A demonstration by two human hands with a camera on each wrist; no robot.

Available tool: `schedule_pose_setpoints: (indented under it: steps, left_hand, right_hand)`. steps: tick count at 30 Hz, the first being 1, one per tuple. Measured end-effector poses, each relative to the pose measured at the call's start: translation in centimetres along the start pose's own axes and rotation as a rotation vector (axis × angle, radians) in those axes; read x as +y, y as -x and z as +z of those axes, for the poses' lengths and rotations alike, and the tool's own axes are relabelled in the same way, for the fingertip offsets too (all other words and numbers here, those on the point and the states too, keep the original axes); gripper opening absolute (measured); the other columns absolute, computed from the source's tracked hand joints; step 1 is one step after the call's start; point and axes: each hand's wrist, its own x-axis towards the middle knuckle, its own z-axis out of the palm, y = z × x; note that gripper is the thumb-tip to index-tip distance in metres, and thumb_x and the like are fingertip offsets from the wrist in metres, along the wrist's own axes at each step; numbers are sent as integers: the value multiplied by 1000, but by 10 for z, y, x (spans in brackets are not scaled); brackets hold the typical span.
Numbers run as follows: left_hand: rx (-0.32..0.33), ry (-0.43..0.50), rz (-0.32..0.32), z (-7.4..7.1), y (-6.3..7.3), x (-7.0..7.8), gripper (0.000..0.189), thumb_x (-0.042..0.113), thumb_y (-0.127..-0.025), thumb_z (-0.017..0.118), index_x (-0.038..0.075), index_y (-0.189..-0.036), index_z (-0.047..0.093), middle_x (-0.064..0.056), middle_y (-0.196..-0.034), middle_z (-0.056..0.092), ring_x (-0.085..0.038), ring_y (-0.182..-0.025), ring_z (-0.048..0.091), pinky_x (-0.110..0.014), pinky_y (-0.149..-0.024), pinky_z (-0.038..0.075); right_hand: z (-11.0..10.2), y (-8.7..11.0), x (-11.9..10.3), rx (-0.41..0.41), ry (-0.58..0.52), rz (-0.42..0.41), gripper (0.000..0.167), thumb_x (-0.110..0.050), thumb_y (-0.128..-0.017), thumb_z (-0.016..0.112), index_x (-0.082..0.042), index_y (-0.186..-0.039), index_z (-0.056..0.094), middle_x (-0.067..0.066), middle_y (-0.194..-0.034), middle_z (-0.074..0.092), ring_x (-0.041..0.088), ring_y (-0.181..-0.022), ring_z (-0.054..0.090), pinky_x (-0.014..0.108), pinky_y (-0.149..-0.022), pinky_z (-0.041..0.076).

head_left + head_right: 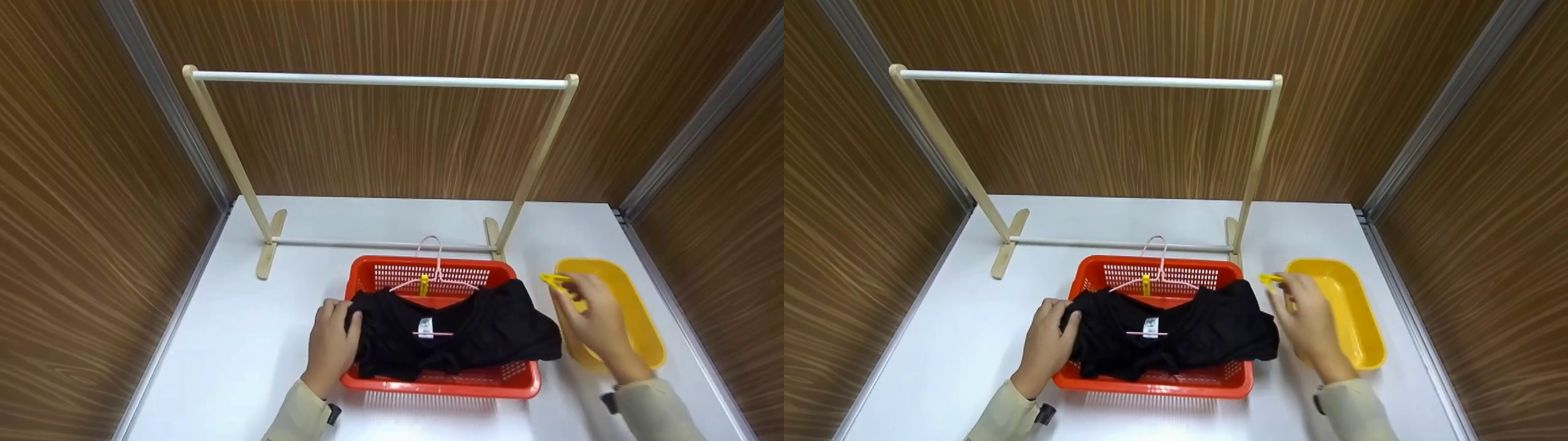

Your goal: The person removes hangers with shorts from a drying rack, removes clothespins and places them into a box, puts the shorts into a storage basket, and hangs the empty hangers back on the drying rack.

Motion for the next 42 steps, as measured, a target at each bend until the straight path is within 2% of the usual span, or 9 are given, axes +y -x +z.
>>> schedule_pose_setpoints:
  steps: [5, 9, 12, 16, 17, 25, 28, 32, 42]
  left_hand:
    - [-1, 8, -15, 0, 0, 0, 20, 27, -104, 63, 9, -110, 69, -5, -109, 57, -22, -100, 56, -42, -88, 53]
    - [6, 10, -10, 0, 0, 1, 21, 27, -103, 63, 9, -110, 69, -5, -108, 57, -22, -99, 56, -42, -87, 53]
    - [15, 12, -6, -1, 0, 2, 20, 27, -103, 64, 9, -108, 70, -5, -107, 57, -21, -98, 57, -41, -87, 53]
    - [17, 18, -4, -1, 0, 2, 18, 26, -103, 64, 9, -108, 70, -5, -106, 57, -21, -98, 57, -42, -87, 53]
    - [16, 20, -3, -1, 0, 2, 18, 25, -103, 64, 9, -108, 69, -5, -107, 57, -21, -98, 57, -42, -87, 53]
    - [9, 26, -3, -1, -1, 1, 16, 25, -103, 64, 10, -107, 69, -3, -106, 57, -20, -98, 56, -41, -87, 53]
    - [7, 20, -1, -1, -1, 1, 16, 25, -103, 63, 11, -107, 69, -3, -106, 57, -19, -98, 56, -41, -87, 53]
    - [6, 20, -3, 0, -1, 0, 16, 24, -103, 63, 11, -107, 69, -2, -106, 56, -18, -96, 55, -40, -86, 53]
    - [9, 29, -5, 0, -1, 0, 15, 24, -103, 63, 10, -106, 69, -2, -105, 56, -18, -96, 55, -41, -85, 52]
  right_hand:
    - [-27, 14, 25, -102, 80, 108, 31, 3, -85, 78, 0, -115, 70, 8, -93, 66, 15, -76, 59, 10, -70, 45]
    - [-43, 28, 40, -249, 172, 259, 35, -8, -94, 72, -1, -127, 63, 12, -103, 66, 24, -85, 62, 13, -72, 45]
    - [-50, 36, 50, -384, 193, 348, 41, -13, -101, 65, 1, -138, 55, 20, -112, 65, 34, -94, 63, 32, -79, 55]
    - [-55, 43, 60, -521, 189, 441, 45, -17, -104, 60, 3, -143, 48, 27, -118, 63, 38, -97, 63, 58, -80, 55]
    - [-56, 45, 63, -542, 192, 458, 46, -17, -104, 60, 3, -143, 48, 28, -118, 62, 38, -96, 64, 58, -80, 55]
    - [-58, 52, 83, -571, 189, 425, 39, -1, -98, 58, 8, -136, 52, 32, -111, 66, 45, -93, 66, 63, -79, 53]
    - [-60, 55, 88, -573, 188, 424, 39, 0, -98, 58, 7, -136, 52, 32, -108, 67, 42, -87, 67, 59, -74, 54]
    - [-61, 57, 91, -574, 198, 455, 41, -7, -102, 57, 4, -140, 47, 29, -108, 66, 31, -80, 64, 49, -68, 52]
    - [-64, 52, 88, -563, 235, 538, 59, -37, -108, 52, 9, -143, 40, 28, -112, 65, 37, -90, 65, 54, -74, 53]
